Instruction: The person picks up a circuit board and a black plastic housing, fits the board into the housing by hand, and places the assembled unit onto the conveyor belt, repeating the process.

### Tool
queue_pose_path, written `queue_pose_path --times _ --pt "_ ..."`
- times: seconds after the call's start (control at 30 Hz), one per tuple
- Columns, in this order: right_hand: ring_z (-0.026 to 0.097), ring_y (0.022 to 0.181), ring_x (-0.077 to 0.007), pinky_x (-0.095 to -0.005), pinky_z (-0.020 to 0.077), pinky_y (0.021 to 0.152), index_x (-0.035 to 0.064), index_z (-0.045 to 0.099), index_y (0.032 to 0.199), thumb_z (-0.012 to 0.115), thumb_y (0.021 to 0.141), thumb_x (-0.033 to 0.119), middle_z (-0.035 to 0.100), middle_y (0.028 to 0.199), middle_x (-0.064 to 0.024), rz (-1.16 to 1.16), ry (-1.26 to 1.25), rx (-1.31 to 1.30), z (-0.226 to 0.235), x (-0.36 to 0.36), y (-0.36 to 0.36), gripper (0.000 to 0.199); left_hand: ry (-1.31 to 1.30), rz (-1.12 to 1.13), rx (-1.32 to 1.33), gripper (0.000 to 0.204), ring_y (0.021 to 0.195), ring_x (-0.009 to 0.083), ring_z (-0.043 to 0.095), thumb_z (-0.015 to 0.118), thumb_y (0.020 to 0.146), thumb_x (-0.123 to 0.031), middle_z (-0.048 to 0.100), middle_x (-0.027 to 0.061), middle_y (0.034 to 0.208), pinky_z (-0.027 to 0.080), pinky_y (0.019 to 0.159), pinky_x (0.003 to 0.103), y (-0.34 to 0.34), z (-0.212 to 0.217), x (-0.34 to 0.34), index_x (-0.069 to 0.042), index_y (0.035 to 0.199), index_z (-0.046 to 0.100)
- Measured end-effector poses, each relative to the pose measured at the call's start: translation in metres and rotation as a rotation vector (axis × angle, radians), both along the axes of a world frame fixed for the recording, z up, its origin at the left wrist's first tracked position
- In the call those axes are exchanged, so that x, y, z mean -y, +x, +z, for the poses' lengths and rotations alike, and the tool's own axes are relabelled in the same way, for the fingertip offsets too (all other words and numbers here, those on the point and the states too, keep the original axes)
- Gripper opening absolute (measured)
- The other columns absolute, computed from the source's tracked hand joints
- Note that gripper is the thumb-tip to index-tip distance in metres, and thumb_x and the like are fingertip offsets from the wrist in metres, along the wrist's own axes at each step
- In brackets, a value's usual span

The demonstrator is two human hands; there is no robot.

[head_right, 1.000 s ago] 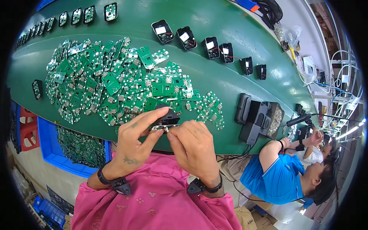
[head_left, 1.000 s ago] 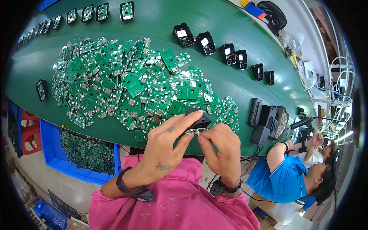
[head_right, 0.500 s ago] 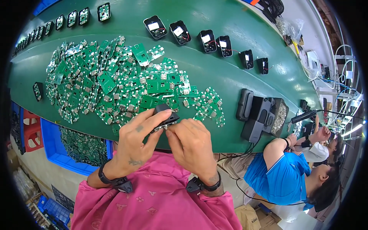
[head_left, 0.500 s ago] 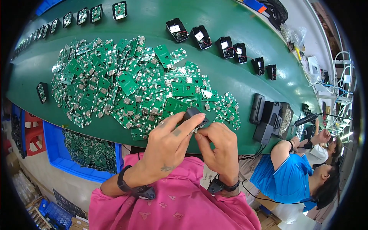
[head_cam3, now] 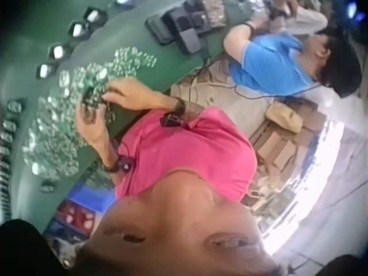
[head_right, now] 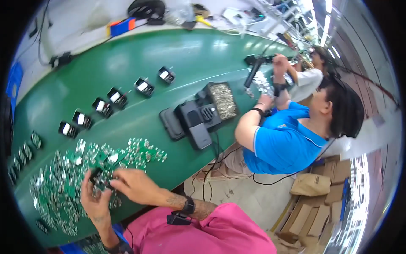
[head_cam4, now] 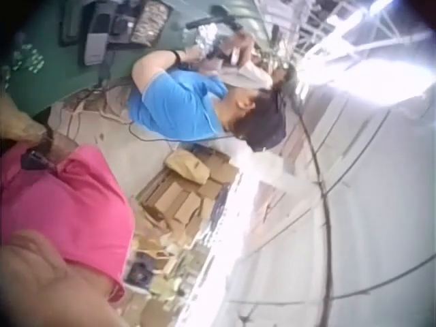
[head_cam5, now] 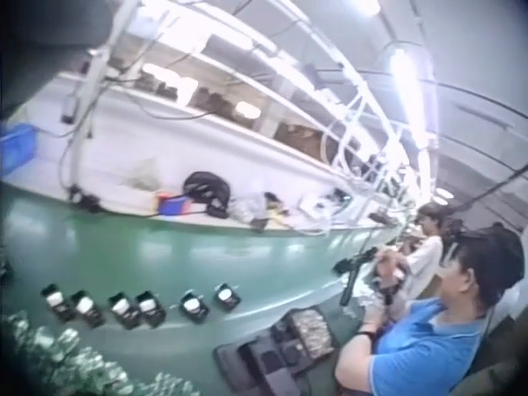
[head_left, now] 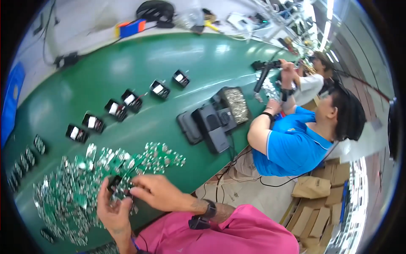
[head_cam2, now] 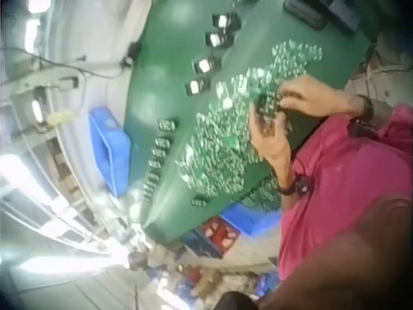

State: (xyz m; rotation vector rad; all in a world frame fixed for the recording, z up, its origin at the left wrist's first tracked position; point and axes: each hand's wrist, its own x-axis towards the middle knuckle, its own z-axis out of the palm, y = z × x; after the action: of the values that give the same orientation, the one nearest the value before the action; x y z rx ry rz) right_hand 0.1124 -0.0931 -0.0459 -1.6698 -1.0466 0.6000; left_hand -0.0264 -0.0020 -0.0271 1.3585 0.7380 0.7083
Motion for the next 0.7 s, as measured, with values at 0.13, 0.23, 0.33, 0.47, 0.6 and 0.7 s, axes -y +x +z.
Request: queue_pose_path --times 0.13,0.23,0.33,0.47,0.6,0.7 --pt "0.059 0.058 -0.0172 -0.0327 0.0442 0.053 -0.0014 0.06 0.091 0.065 0.093 0.017 0.061 0.073 -0.0101 -0.052 -0.028 -0.318 0.012 0.01 0.007 0.019 -0.084 -0.113 -0.1 0.064 0.086 0.0156 0.065 0.06 0.08 0.015 0.058 0.0158 0.124 0.055 0.064 0.023 0.011 0.007 0.003 0.003 0.14 0.043" --pt "0.055 0.057 -0.0109 -0.0293 0.0421 0.052 -0.0016 0.061 0.09 0.065 0.093 0.016 0.059 0.071 -0.0065 -0.129 0.078 -0.336 0.006 0.005 0.0 0.018 -0.108 -0.085 -0.069 0.062 0.087 0.0143 0.065 0.058 0.08 0.014 0.057 0.0149 0.121 0.055 0.062 0.021 0.018 0.009 0.007 0.003 0.139 0.042" --pt "0.059 0.063 -0.0102 -0.0253 0.0462 0.057 -0.0023 0.066 0.097 0.067 0.091 0.01 0.062 0.083 -0.008 -0.12 0.033 -0.466 0.0 0.004 0.005 0.013 -0.063 -0.072 -0.041 0.061 0.081 0.0153 0.067 0.056 0.082 0.014 0.058 0.0154 0.117 0.057 0.057 0.02 0.02 0.003 0.006 0.003 0.14 0.04" --pt "0.061 0.062 -0.0218 -0.0288 0.0487 0.057 -0.0028 0.067 0.099 0.071 0.085 0.006 0.061 0.081 -0.0123 -0.183 0.29 0.098 -0.005 0.004 0.002 0.016 -0.07 -0.046 -0.03 0.061 0.082 0.0151 0.066 0.057 0.081 0.016 0.059 0.0151 0.116 0.057 0.059 0.02 0.026 0.002 0.011 0.003 0.139 0.041" --pt "0.063 0.069 -0.027 -0.0334 0.0506 0.06 -0.0016 0.068 0.097 0.074 0.082 0.006 0.063 0.084 -0.0132 -0.319 0.331 0.285 -0.001 0.012 -0.014 0.018 -0.056 -0.055 -0.05 0.063 0.081 0.0135 0.064 0.059 0.079 0.015 0.059 0.0137 0.115 0.055 0.06 0.02 0.023 0.004 0.008 0.003 0.138 0.043" --pt "0.064 0.07 -0.0261 -0.0328 0.051 0.059 -0.0015 0.067 0.094 0.072 0.083 0.004 0.063 0.082 -0.0136 -0.31 0.327 0.325 0.005 0.013 -0.027 0.013 0.015 -0.033 -0.057 0.064 0.085 0.0148 0.064 0.063 0.078 0.012 0.058 0.0132 0.119 0.055 0.068 0.023 0.02 -0.004 0.006 0.003 0.138 0.044"
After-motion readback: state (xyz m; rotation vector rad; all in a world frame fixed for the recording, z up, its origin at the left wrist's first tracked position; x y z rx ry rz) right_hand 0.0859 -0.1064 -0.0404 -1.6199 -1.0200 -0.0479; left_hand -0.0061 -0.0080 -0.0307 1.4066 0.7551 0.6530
